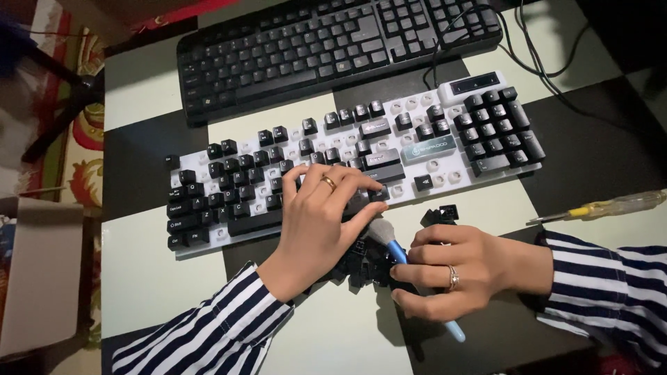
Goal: The person assembles keycaps and switches onto a mechanical keyboard body using their hands and a brush tool.
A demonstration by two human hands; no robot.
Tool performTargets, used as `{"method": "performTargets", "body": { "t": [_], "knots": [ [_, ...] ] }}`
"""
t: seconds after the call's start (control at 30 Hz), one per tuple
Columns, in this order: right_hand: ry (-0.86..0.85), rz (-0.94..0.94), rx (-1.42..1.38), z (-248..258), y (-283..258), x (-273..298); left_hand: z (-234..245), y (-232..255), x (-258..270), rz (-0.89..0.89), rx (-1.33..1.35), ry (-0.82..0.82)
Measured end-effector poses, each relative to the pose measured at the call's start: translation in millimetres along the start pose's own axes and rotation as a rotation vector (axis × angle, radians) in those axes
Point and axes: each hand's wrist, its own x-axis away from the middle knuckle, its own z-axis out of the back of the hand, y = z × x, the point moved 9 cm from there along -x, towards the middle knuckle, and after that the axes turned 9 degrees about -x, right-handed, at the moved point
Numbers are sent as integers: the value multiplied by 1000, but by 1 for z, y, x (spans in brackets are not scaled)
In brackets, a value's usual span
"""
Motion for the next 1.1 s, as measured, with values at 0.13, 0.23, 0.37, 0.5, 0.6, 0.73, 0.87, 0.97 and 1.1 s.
{"method": "performTargets", "body": {
  "t": [0.13, 0.23, 0.37, 0.5, 0.6, 0.73, 0.87, 0.97, 1.1],
  "knots": [
    [0, 4, 2, -2, 0, 1, -1, -1, -1, -5, -10, -11],
    [-17, -24, -22, -4, 1, 2, -3, 1, 1, -43, -29, 3],
    [3, 11, 10, -1, -1, 1, 0, 4, -1, -46, -74, 9],
    [16, 16, 21, -2, -1, 1, 1, 7, -1, -93, -136, 17],
    [12, -1, -18, -2, 0, -1, 2, 9, 0, -131, -155, 19],
    [25, 39, 13, -1, -1, -2, 4, 10, 1, -144, -174, 12],
    [21, 30, 23, -1, 0, -2, 3, 13, 0, -179, -215, -14],
    [22, 7, 6, -5, 0, 2, 2, 14, 1, -207, -248, -31],
    [38, 33, 45, -4, 0, -1, 4, 14, 0, -218, -235, -47]
  ]
}}
